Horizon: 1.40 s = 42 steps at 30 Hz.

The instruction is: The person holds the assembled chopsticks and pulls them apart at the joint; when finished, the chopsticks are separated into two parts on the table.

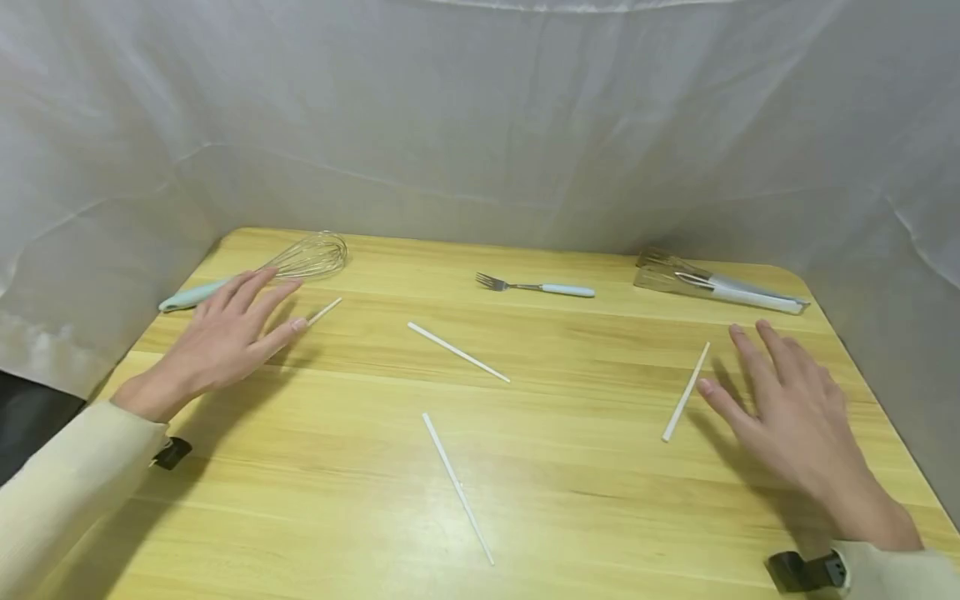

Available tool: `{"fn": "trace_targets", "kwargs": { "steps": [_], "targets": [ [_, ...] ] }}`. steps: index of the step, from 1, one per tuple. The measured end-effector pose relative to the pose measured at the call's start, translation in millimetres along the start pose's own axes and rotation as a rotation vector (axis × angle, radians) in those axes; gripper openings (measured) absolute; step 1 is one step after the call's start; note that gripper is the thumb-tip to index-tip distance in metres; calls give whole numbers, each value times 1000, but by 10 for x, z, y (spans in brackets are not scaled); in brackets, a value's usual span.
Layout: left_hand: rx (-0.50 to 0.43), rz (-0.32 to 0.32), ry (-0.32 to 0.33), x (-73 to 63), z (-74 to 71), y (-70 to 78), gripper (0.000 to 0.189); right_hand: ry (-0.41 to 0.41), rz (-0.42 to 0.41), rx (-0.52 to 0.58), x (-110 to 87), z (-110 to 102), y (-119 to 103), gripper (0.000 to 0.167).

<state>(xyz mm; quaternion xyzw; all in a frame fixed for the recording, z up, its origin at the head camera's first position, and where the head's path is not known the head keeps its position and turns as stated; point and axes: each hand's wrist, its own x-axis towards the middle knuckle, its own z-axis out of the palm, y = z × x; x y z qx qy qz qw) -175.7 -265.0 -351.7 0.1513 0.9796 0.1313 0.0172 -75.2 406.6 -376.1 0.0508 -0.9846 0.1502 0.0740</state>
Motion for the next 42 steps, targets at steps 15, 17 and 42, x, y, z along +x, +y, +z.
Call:
{"fn": "trace_targets", "kwargs": {
  "steps": [15, 17, 42],
  "targets": [
    [-177, 258, 55, 73, 187, 307, 62, 47, -131, 309, 1, 137, -645, 80],
    [-221, 277, 43, 74, 208, 356, 62, 41, -132, 332, -8, 165, -748, 79],
    [-386, 681, -247, 146, 498, 1222, 43, -146, -290, 470, -293, 619, -1948, 60]
  ]
}}
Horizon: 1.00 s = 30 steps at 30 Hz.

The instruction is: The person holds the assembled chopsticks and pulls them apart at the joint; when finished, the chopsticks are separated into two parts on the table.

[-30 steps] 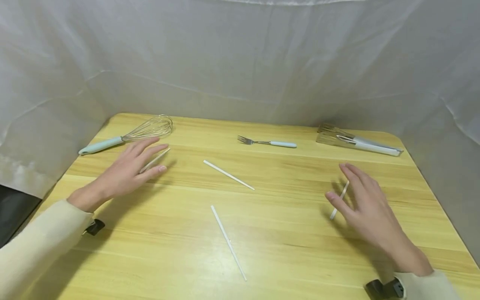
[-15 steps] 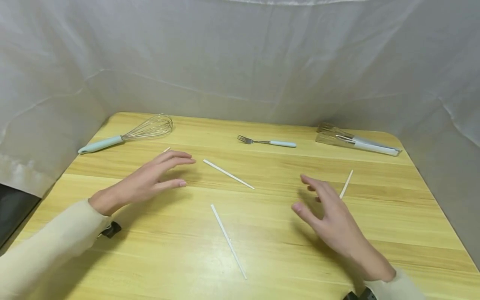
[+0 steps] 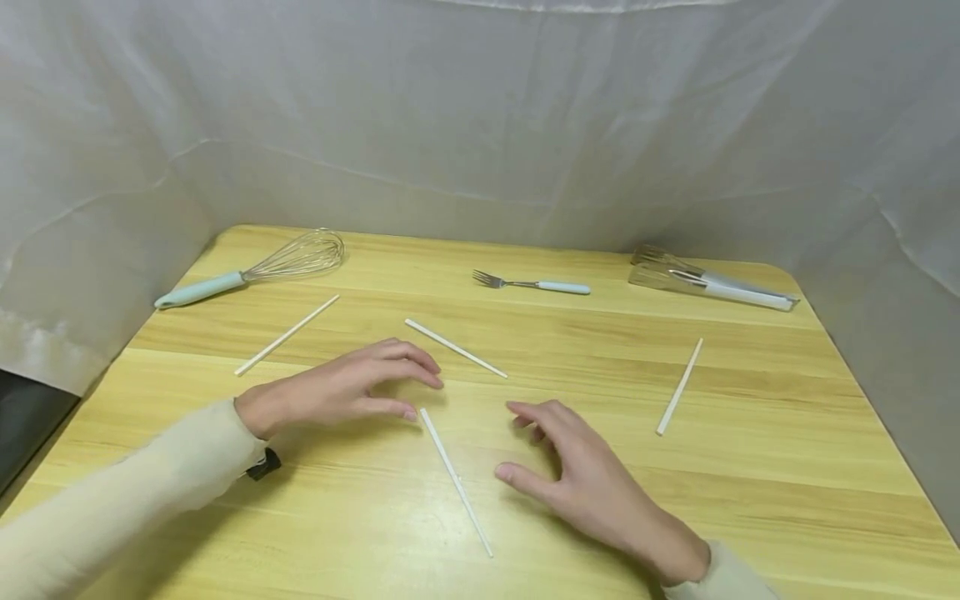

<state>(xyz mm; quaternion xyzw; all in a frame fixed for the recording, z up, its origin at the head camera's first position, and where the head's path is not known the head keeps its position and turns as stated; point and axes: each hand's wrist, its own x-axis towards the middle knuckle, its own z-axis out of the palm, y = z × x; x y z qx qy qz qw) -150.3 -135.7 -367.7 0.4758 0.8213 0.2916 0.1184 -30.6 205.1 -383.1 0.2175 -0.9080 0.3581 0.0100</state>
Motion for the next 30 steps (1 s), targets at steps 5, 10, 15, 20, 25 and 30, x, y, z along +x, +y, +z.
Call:
{"fn": "trace_targets", "kwargs": {
  "steps": [5, 10, 15, 20, 25, 30],
  "targets": [
    [-9, 18, -91, 80, 72, 40, 35, -61, -70, 42, 2, 165, -111, 51],
    [-4, 20, -162, 152, 112, 76, 28, -111, -105, 44, 2, 276, -173, 41],
    [14, 9, -206, 179, 124, 81, 24, -141, -119, -18, 11, 342, -222, 37],
    [17, -10, -237, 183, 119, 88, 14, -145, -157, -144, 24, 367, -261, 40],
    [-27, -18, -260, 199, 124, 88, 7, -146, -176, -211, 30, 361, -265, 38],
    [-52, -32, -269, 199, 132, 79, 6, -157, -180, -200, 36, 331, -246, 32]
  ]
}}
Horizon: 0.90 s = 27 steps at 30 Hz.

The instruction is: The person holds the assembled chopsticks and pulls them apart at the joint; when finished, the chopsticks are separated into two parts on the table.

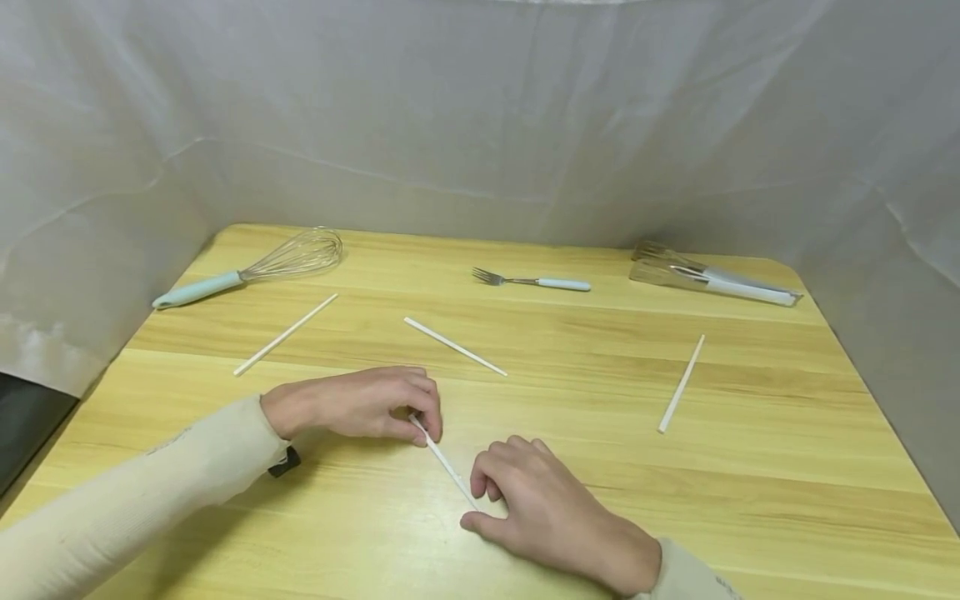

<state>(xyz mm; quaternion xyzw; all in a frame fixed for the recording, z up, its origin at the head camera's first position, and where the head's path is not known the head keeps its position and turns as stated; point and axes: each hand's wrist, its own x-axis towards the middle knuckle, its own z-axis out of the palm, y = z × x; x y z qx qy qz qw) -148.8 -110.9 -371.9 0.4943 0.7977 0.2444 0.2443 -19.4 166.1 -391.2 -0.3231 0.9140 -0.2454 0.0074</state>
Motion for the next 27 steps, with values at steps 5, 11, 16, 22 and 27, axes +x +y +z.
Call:
{"fn": "trace_targets", "kwargs": {
  "steps": [5, 11, 16, 22, 27],
  "targets": [
    [-10, -1, -3, -25, 1, 10, 5, -14, 4, 53, 1, -31, 35, 25],
    [-20, 2, -12, -49, 7, 30, 5, -6, 14, 88, -1, -64, 78, 19],
    [-41, -7, -13, -54, 28, 35, 4, -1, 53, 84, -4, -97, 126, 17],
    [-119, -57, 16, -62, 51, 55, 4, 16, 89, 119, 25, -145, 235, 19],
    [-151, -72, 63, -54, 71, 78, 5, 35, 127, 195, 54, -207, 339, 18]
  ]
}}
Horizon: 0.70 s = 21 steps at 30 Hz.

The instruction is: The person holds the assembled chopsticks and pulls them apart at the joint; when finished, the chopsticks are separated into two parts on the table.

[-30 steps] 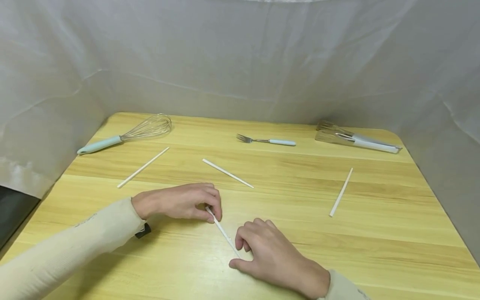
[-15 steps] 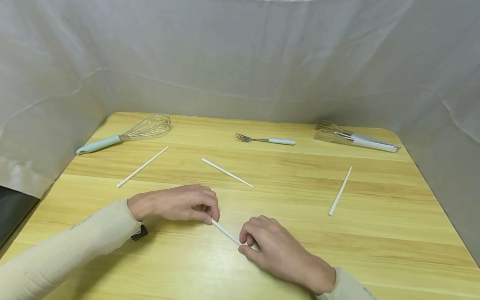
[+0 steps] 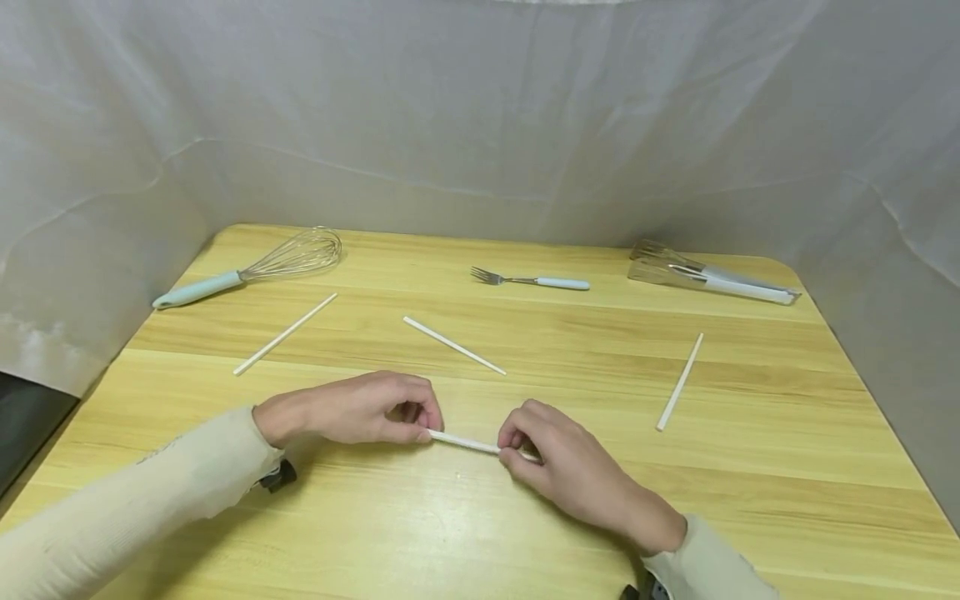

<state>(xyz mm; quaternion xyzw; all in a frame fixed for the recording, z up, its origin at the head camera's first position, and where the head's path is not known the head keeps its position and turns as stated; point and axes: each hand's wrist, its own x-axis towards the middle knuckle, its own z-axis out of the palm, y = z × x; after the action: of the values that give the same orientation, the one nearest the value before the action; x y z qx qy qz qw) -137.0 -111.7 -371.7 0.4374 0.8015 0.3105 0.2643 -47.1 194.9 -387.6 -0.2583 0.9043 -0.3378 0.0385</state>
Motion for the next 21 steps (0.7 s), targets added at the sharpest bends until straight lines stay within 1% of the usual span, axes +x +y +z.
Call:
{"fn": "trace_targets", "kwargs": {
  "steps": [6, 11, 16, 19, 21],
  "targets": [
    [-31, 2, 38, 10, 32, 29, 6, -11, 59, 92, 60, -92, 46, 3],
    [-42, -10, 79, 20, 56, 52, 11, -7, 87, 158, 101, -117, 83, 7],
    [-11, -37, 164, 39, 97, 108, 17, 11, 85, 201, 126, -117, 104, 5],
    [9, -51, 228, 64, 127, 153, 13, 41, 71, 193, 155, -117, 98, 3],
    [11, -62, 270, 79, 140, 191, 10, 64, 61, 181, 180, -122, 88, 6]
  ]
}}
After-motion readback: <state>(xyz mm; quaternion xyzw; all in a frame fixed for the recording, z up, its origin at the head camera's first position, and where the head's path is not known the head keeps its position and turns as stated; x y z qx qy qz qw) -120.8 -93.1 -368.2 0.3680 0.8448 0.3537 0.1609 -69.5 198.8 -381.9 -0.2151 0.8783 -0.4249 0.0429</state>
